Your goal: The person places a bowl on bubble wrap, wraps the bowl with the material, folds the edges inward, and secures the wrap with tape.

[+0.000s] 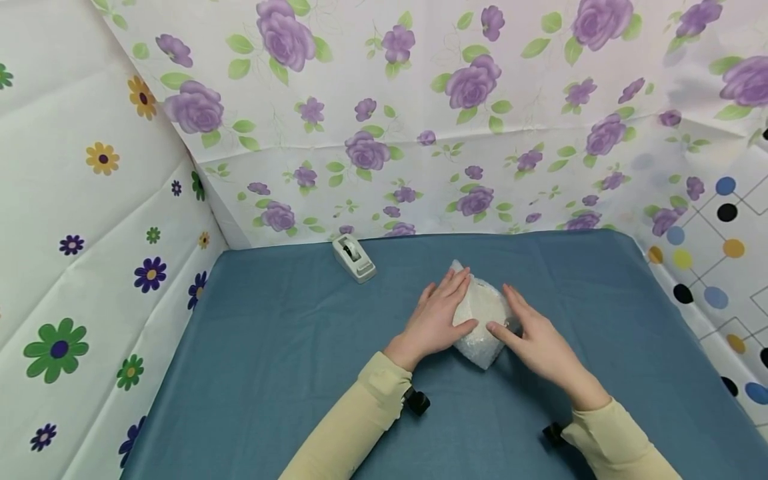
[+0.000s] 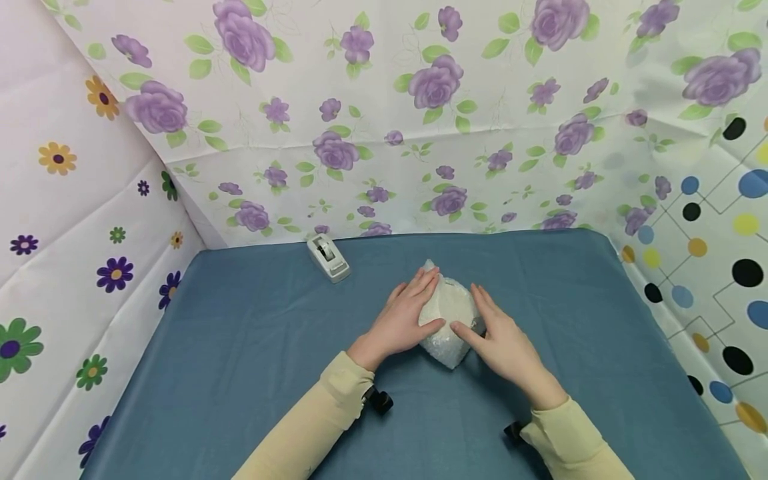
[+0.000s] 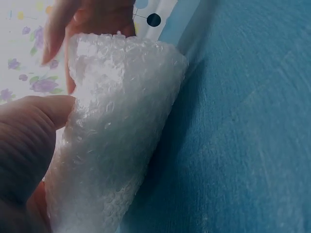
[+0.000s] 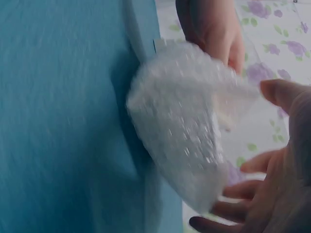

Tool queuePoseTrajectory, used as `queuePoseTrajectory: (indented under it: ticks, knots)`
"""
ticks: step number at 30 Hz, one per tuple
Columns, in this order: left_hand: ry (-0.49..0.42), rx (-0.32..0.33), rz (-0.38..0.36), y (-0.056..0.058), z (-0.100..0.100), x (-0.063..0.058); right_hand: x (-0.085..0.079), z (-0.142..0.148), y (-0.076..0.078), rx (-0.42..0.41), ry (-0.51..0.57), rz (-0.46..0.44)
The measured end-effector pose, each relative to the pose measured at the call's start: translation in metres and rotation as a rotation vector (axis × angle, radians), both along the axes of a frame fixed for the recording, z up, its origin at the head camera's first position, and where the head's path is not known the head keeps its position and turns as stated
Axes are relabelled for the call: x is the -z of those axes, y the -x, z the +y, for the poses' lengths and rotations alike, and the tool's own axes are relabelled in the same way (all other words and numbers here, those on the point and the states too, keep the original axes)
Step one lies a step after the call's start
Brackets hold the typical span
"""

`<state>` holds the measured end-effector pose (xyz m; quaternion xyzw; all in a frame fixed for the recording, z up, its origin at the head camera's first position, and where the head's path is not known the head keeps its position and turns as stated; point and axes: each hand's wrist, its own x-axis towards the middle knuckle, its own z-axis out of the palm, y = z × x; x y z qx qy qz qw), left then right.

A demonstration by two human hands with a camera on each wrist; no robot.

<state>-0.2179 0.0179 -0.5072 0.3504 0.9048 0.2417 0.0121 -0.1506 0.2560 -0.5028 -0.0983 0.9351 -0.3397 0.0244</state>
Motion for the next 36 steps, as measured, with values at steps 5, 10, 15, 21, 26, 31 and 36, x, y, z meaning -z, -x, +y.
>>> queuePoseTrajectory:
  ticks: [5, 10, 15, 21, 26, 31, 36]
  knots:
    - [0.036, -0.05, 0.007, 0.0, 0.004, -0.001, 0.008, -0.009, 0.004, 0.053, 0.048, -0.057]
    - [0.067, -0.08, 0.021, 0.0, 0.007, 0.0, 0.014, -0.01, 0.01, 0.103, 0.08, -0.059]
    - [0.084, -0.104, -0.005, 0.001, 0.009, 0.002, 0.021, -0.009, 0.012, 0.08, 0.091, 0.015]
    - [0.097, -0.14, -0.053, 0.003, 0.01, 0.003, 0.022, -0.008, 0.013, 0.02, 0.095, 0.067]
    - [0.083, -0.155, -0.087, 0.003, 0.009, 0.005, 0.021, -0.003, 0.016, -0.021, 0.06, 0.007]
    - [0.075, -0.154, -0.09, 0.003, 0.008, 0.006, 0.014, 0.0, 0.021, -0.047, -0.051, -0.05]
    - [0.035, -0.138, -0.095, 0.003, 0.005, 0.006, 0.003, -0.001, 0.025, -0.069, -0.179, -0.048]
